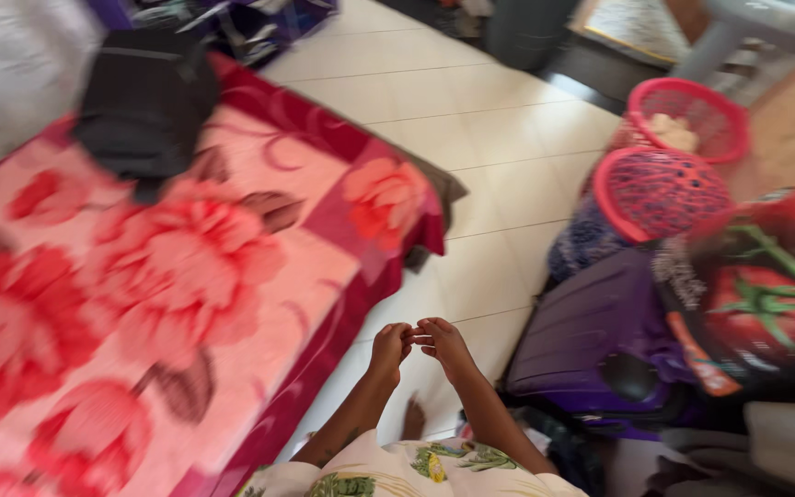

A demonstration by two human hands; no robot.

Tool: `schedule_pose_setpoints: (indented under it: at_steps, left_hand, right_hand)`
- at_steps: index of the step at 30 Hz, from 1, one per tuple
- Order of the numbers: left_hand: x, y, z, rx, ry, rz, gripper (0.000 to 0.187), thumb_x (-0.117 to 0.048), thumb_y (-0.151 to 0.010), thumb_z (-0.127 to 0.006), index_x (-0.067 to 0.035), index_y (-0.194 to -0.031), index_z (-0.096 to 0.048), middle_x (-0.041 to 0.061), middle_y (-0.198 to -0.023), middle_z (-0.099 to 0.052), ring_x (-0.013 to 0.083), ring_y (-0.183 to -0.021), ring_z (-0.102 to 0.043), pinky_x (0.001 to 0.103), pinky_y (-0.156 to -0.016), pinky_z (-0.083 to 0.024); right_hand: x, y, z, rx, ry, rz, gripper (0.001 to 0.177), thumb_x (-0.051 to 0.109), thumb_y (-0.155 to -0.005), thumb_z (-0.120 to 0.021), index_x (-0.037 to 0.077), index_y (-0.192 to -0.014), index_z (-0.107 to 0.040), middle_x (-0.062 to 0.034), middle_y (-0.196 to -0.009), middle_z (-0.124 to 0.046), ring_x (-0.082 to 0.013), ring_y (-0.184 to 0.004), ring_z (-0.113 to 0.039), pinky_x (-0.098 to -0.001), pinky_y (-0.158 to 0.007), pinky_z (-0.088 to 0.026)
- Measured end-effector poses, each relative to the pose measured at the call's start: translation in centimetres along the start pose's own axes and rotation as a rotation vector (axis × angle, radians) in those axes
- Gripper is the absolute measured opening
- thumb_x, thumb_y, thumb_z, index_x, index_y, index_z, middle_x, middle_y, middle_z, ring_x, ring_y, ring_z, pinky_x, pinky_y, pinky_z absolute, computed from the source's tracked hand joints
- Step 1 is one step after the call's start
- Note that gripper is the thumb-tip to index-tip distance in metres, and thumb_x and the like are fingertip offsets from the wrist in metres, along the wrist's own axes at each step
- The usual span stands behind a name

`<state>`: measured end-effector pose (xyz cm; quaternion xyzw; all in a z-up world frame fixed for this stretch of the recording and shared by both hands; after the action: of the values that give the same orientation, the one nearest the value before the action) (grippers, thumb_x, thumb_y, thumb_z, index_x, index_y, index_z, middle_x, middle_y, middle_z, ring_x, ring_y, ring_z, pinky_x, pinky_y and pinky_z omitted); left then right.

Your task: The person unpacks a black backpack placed on a bed, removing a phone, a wallet, a computer mouse, a white charging cable, and a black power adapter. Each item is placed on the bed beside the bag.

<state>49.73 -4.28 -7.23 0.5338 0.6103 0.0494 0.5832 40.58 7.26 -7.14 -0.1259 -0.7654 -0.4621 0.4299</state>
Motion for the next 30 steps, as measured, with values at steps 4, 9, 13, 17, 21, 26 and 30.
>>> schedule_pose_setpoints:
  at_steps: [4, 9, 13, 17, 21, 26, 30]
  left_hand:
    - [-0.2, -3.7, -8.9, 0.072, -0.051, 0.011, 0.01, -0.018, -0.095, -0.058, -0.01, -0.094, -0.063, 0.0, -0.088, -0.066, 0.0076, -0.079, -0.06, 0.025, -0.071, -0.047]
    - [-0.7, -9.4, -16.4, 0.14, -0.122, 0.028, 0.009, -0.016, -0.094, -0.058, -0.009, -0.092, -0.063, 0.0, -0.086, -0.066, 0.0072, -0.077, -0.059, 0.024, -0.071, -0.049]
    - [-1.5, -16.2, -23.1, 0.162, -0.17, 0.062, 0.009, -0.015, -0.094, -0.058, -0.008, -0.091, -0.063, 0.0, -0.083, -0.065, 0.0075, -0.074, -0.057, 0.024, -0.067, -0.046]
    - [-3.3, -24.4, -30.4, 0.22, -0.186, 0.086, 0.009, -0.015, -0.093, -0.057, -0.008, -0.09, -0.063, 0.001, -0.082, -0.065, 0.0076, -0.071, -0.056, 0.024, -0.065, -0.046]
    - [-8.2, -32.0, -37.9, 0.245, -0.187, 0.077, 0.005, -0.011, -0.09, -0.061, -0.007, -0.088, -0.061, 0.004, -0.077, -0.063, 0.0122, -0.062, -0.048, 0.028, -0.056, -0.035]
    - [-14.3, -39.6, -41.8, 0.233, -0.133, 0.031, 0.008, -0.015, -0.093, -0.059, -0.008, -0.09, -0.062, 0.0, -0.08, -0.065, 0.0061, -0.069, -0.056, 0.023, -0.063, -0.044]
    - [-18.4, -45.4, -41.5, 0.202, -0.027, -0.004, 0.008, -0.015, -0.093, -0.061, -0.009, -0.091, -0.064, -0.001, -0.079, -0.064, 0.0067, -0.065, -0.053, 0.024, -0.057, -0.039]
  right_hand:
    - [5.2, -2.1, 7.1, -0.088, -0.094, 0.036, 0.019, 0.024, -0.1, -0.057, 0.009, -0.109, -0.065, -0.0029, -0.097, -0.071, -0.0128, -0.088, -0.068, -0.0285, -0.079, -0.05]
    - [8.8, -5.8, 12.9, -0.131, -0.232, 0.07, 0.016, 0.022, -0.1, -0.056, 0.01, -0.107, -0.064, -0.002, -0.096, -0.071, -0.0122, -0.085, -0.066, -0.028, -0.077, -0.051]
    - [12.7, -10.5, 17.9, -0.204, -0.275, 0.095, 0.017, 0.022, -0.1, -0.056, 0.009, -0.108, -0.064, -0.0022, -0.098, -0.071, -0.0124, -0.087, -0.066, -0.0281, -0.078, -0.051]
    - [17.7, -17.1, 23.0, -0.298, -0.266, 0.099, 0.02, 0.025, -0.1, -0.057, 0.009, -0.11, -0.064, -0.0036, -0.1, -0.072, -0.0129, -0.088, -0.066, -0.0285, -0.078, -0.052]
    - [25.7, -25.3, 26.5, -0.351, -0.23, 0.136, 0.021, 0.026, -0.099, -0.059, 0.01, -0.111, -0.065, -0.0036, -0.1, -0.072, -0.0138, -0.087, -0.067, -0.0286, -0.076, -0.052]
    - [32.7, -33.2, 27.6, -0.253, -0.246, 0.155, 0.02, 0.025, -0.1, -0.058, 0.008, -0.11, -0.063, -0.0062, -0.1, -0.074, -0.0145, -0.088, -0.07, -0.0283, -0.074, -0.051]
    - [36.4, -40.1, 26.0, -0.153, -0.196, 0.091, 0.019, 0.023, -0.101, -0.058, 0.008, -0.11, -0.063, -0.0056, -0.1, -0.074, -0.0141, -0.087, -0.071, -0.0272, -0.075, -0.051]
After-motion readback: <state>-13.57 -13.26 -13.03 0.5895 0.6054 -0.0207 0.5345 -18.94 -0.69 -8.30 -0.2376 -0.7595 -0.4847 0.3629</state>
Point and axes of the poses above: each hand's wrist, its own y-axis away from the middle knuckle, its own z-axis out of the back of the hand, x = y × z, the point moved 6 cm from there along -y, towards the middle knuckle
